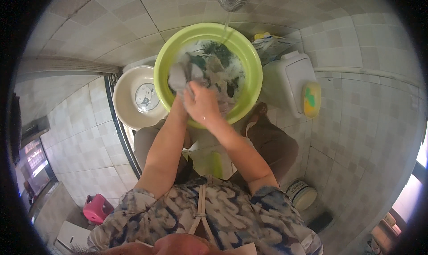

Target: The person places clothes in a bucket, adds water from a shower head, pours in laundry detergent, and then washes the clothes by hand, scrubbing and rinsing them.

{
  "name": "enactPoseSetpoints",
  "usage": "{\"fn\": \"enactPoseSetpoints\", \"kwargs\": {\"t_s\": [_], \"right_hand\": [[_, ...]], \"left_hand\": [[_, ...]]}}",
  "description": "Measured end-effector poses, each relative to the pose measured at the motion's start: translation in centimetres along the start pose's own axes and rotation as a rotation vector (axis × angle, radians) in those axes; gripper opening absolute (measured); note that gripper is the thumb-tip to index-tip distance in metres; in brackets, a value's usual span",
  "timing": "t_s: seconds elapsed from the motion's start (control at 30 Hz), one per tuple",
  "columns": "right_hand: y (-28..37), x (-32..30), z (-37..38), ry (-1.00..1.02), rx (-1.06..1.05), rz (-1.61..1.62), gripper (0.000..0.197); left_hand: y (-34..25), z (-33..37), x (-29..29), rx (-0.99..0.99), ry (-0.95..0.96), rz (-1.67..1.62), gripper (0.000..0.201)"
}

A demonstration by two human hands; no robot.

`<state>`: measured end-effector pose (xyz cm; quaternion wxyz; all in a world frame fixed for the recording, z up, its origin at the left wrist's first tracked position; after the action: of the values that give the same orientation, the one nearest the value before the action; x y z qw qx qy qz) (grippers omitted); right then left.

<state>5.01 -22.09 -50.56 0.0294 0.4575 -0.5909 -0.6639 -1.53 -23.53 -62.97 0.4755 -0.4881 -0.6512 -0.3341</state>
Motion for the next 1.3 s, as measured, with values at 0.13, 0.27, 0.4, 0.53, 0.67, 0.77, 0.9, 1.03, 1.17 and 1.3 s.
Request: {"fn": "enactPoseSetpoints", "kwargs": {"t_s": [0.13, 0.27, 0.4, 0.53, 0.67, 0.77, 0.9, 1.03, 1.17, 1.3], "right_hand": [[1.2, 0.5, 0.8, -0.140, -0.069, -0.237, 0.017], [-2.3, -1.5, 5.4, -0.313, -0.095, -0.421, 0.017], [-6.2, -5.8, 3.7, -0.342, -0.207, -0.487, 0.019], [-5.6, -9.6, 1.1, -0.168, -0.392, -0.490, 0.027], [4.2, -16.4, -0.3, -0.321, -0.290, -0.288, 0.025], [12.8, -19.7, 0.7, -0.444, -0.388, -0.180, 0.025], [20.9, -19.4, 1.0, -0.495, -0.491, -0.470, 0.025], [22.8, -20.1, -0.3, -0.349, -0.304, -0.683, 0.025], [23.4, -20.1, 0.0, -0.277, -0.304, -0.747, 0.025], [21.1, -17.4, 0.8, -0.271, -0.457, -0.637, 0.027]], "left_hand": [[-0.6, 0.0, 0.5, 0.007, -0.162, 0.095, 0.045], [-0.6, -0.8, 3.0, 0.016, -0.419, 0.272, 0.041], [-0.6, -3.6, 8.5, 0.235, -0.453, 0.646, 0.036], [-3.0, -6.0, 6.4, 0.459, -0.328, 1.630, 0.044], [-2.8, -10.6, 6.8, 0.254, -0.421, 2.165, 0.055], [-3.5, -13.6, 7.4, 0.489, -0.430, 2.094, 0.054], [-4.7, -17.4, 8.4, 0.555, -0.351, 1.921, 0.058], [-2.7, -20.7, 8.4, 0.505, -0.276, 1.964, 0.060], [-1.5, -20.7, 8.6, 0.551, -0.235, 2.035, 0.069], [-1.9, -19.1, 7.2, 0.339, -0.438, 2.012, 0.066]]}}
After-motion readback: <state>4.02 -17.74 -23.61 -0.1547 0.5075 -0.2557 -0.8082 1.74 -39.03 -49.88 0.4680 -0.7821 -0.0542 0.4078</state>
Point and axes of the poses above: each hand's wrist, its own z-axis towards the middle knuckle, its own x-axis out of the palm, y = z × x, the point moved 3 cm from there along z, towards the middle knuckle, and after that the axes turned 6 degrees about -y, right-handed, at the moved point
